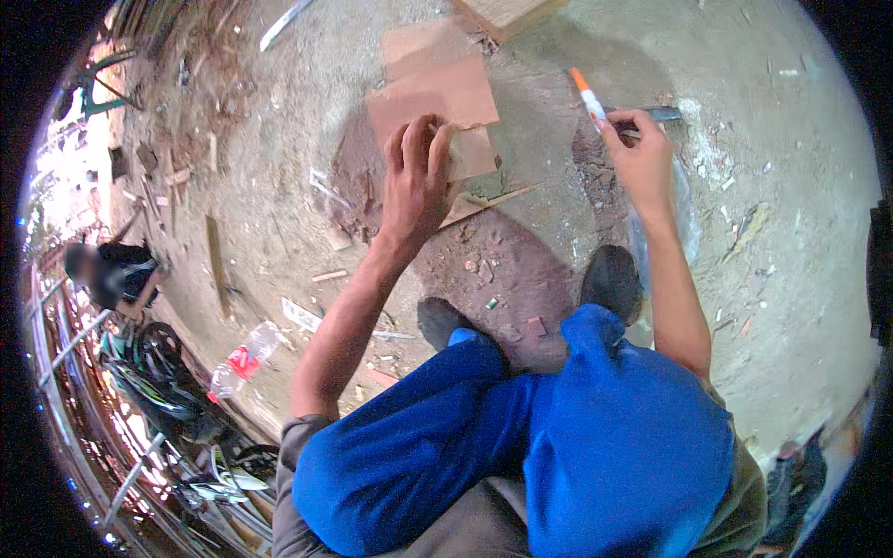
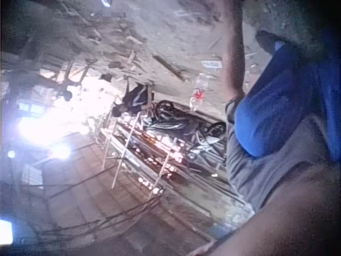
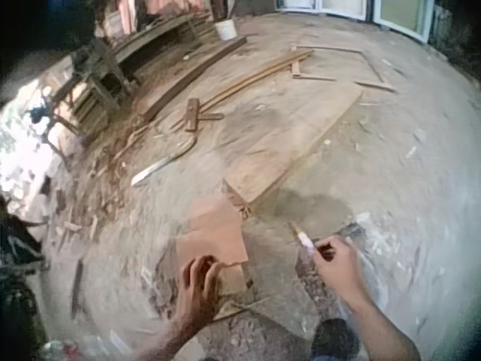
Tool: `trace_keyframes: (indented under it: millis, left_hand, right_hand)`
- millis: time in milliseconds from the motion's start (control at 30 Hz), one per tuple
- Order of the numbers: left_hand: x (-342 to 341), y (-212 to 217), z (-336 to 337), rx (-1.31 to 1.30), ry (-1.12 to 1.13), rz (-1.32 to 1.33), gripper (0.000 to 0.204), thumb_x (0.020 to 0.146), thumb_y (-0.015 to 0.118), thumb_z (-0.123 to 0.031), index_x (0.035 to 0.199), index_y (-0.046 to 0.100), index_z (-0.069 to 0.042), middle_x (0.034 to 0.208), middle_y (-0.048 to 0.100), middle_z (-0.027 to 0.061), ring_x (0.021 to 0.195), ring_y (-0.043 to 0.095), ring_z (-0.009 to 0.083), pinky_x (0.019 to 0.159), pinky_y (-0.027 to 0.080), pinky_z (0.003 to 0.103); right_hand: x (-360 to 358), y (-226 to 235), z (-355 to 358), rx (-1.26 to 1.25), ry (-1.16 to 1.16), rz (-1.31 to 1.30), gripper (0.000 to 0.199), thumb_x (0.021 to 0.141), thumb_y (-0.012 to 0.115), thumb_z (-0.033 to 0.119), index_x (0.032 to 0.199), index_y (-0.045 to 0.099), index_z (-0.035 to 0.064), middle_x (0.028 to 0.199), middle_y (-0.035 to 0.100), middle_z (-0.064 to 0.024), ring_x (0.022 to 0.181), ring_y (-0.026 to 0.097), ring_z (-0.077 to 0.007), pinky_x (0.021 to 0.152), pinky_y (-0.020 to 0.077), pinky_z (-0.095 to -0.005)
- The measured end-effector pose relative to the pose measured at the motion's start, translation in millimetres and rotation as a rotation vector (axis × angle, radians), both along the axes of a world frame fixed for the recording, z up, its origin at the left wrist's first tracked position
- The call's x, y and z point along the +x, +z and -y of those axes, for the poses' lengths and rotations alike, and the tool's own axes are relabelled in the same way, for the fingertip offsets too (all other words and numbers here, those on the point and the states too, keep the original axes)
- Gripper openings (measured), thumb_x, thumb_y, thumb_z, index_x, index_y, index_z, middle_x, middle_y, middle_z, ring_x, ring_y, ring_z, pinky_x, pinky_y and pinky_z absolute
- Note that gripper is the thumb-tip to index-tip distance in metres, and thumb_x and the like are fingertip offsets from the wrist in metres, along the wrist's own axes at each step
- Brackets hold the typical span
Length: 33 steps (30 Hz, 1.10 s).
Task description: The person assembles a small wooden box by applying glue to the edges of wooden pieces and securing them together using a hammer and small nails.
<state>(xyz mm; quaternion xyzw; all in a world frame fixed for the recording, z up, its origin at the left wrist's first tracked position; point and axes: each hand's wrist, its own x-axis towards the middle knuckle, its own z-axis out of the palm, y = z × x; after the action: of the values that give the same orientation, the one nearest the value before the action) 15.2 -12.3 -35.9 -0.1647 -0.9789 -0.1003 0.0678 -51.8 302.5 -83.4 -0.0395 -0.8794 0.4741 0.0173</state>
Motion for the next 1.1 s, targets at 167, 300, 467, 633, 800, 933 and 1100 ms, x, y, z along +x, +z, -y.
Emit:
trace_keyframes:
  millis: [167, 300, 467, 633, 800, 933, 1100]
  left_hand:
    - [-3, 10, 9, 0.068, 0.027, 0.013, 0.089, 0.065, 0.092, -0.013, 0.144, 0.051, -0.009, 0.148, 0.048, 0.0169, 0.134, 0.047, 0.0401, 0.11, 0.042, 0.053]
    - [-7, 5, 17, 0.081, -0.049, 0.001, 0.085, 0.064, 0.091, -0.012, 0.141, 0.055, -0.008, 0.146, 0.053, 0.0178, 0.132, 0.051, 0.0405, 0.113, 0.04, 0.052]
    - [-7, 10, 39, 0.135, -0.051, -0.006, 0.078, 0.066, 0.085, -0.004, 0.139, 0.058, -0.006, 0.148, 0.054, 0.0205, 0.136, 0.05, 0.0413, 0.114, 0.039, 0.05]
    - [-6, 14, 44, 0.088, -0.015, 0.024, 0.074, 0.067, 0.084, -0.004, 0.137, 0.06, -0.007, 0.147, 0.056, 0.0199, 0.137, 0.051, 0.0402, 0.114, 0.04, 0.05]
    - [-7, 13, 42, 0.09, -0.009, 0.013, 0.072, 0.069, 0.086, -0.008, 0.136, 0.061, -0.007, 0.146, 0.057, 0.0191, 0.136, 0.052, 0.0402, 0.114, 0.041, 0.05]
    - [-6, 9, 38, 0.109, 0.016, 0.028, 0.07, 0.071, 0.086, -0.011, 0.136, 0.06, -0.006, 0.146, 0.057, 0.0196, 0.136, 0.052, 0.04, 0.115, 0.04, 0.05]
    - [-2, 3, 45, 0.135, 0.008, 0.009, 0.065, 0.077, 0.083, -0.01, 0.137, 0.059, -0.004, 0.147, 0.055, 0.02, 0.14, 0.048, 0.0368, 0.117, 0.038, 0.05]
  right_hand:
    - [6, 11, -2, -0.091, -0.057, -0.144, 0.016, 0.093, 0.074, 0.014, 0.103, 0.075, 0.0011, 0.104, 0.075, -0.0136, 0.091, 0.071, -0.0276, 0.078, 0.055, -0.0354]
    - [24, 7, -8, -0.273, -0.089, -0.117, 0.015, 0.092, 0.075, 0.01, 0.103, 0.076, 0.001, 0.104, 0.075, -0.0128, 0.089, 0.07, -0.0219, 0.076, 0.054, -0.031]
    - [32, 14, -12, -0.493, -0.044, -0.026, 0.014, 0.088, 0.08, 0.008, 0.099, 0.076, 0.0006, 0.1, 0.075, -0.0092, 0.085, 0.068, -0.0135, 0.074, 0.0522, -0.0269]
    - [33, 23, -16, -0.563, -0.042, 0.118, 0.015, 0.087, 0.082, 0.011, 0.098, 0.077, 0.0019, 0.09, 0.076, -0.0047, 0.082, 0.065, -0.0101, 0.073, 0.0503, -0.0249]
    - [29, 19, -18, -0.612, -0.031, 0.144, 0.018, 0.087, 0.083, 0.016, 0.099, 0.077, 0.0027, 0.085, 0.075, -0.0021, 0.08, 0.063, -0.007, 0.072, 0.0497, -0.0242]
    - [28, 21, -26, -0.674, -0.051, 0.322, 0.023, 0.086, 0.086, 0.021, 0.098, 0.078, 0.0033, 0.083, 0.074, 0.0, 0.077, 0.063, -0.0062, 0.071, 0.0503, -0.025]
    - [31, 11, -14, -0.751, -0.044, 0.257, 0.025, 0.085, 0.087, 0.025, 0.097, 0.079, 0.005, 0.079, 0.073, 0.001, 0.072, 0.063, -0.0054, 0.066, 0.0496, -0.0233]
